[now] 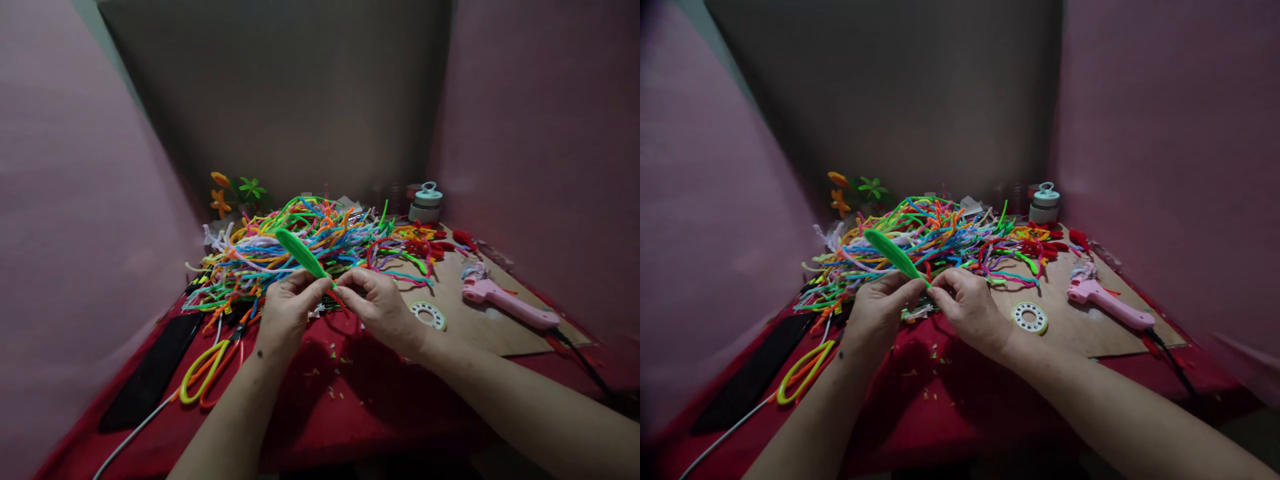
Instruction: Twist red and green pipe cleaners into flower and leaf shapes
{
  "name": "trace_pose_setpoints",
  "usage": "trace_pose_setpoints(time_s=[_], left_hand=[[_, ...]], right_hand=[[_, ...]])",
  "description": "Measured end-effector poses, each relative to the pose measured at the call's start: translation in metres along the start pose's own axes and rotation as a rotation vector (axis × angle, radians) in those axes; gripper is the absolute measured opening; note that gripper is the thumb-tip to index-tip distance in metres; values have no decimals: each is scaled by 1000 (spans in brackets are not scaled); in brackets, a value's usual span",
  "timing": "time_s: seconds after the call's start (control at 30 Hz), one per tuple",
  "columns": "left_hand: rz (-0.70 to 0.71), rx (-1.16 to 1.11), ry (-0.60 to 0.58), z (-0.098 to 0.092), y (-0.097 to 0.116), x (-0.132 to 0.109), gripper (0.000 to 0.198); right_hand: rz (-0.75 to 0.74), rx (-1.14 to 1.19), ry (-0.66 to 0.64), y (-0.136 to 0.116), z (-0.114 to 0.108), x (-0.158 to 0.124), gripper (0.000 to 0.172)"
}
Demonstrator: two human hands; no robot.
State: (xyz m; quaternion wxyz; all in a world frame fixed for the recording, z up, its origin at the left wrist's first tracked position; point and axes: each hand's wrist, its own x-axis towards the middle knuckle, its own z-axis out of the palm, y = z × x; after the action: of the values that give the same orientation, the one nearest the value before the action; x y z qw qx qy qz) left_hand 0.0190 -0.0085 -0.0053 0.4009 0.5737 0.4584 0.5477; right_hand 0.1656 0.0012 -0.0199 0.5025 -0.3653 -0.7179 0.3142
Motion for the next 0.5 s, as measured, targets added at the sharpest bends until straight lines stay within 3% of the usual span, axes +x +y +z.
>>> trace_pose_setpoints(time_s=[0.1, 0.23, 0.33, 0.5], left_hand=[[-49, -99, 9, 0, -1, 0, 13], [-33, -86, 28, 1, -2, -2, 10], [-4, -92, 58, 1, -3, -1, 10], [-24, -149, 64, -1, -4, 1, 10]], right_hand=[[35, 40, -58, -2, 1, -1, 11], [211, 227, -146, -3, 0, 2, 12], [302, 308, -126, -3, 1, 3, 13], [327, 363, -140, -1, 3, 3, 13]])
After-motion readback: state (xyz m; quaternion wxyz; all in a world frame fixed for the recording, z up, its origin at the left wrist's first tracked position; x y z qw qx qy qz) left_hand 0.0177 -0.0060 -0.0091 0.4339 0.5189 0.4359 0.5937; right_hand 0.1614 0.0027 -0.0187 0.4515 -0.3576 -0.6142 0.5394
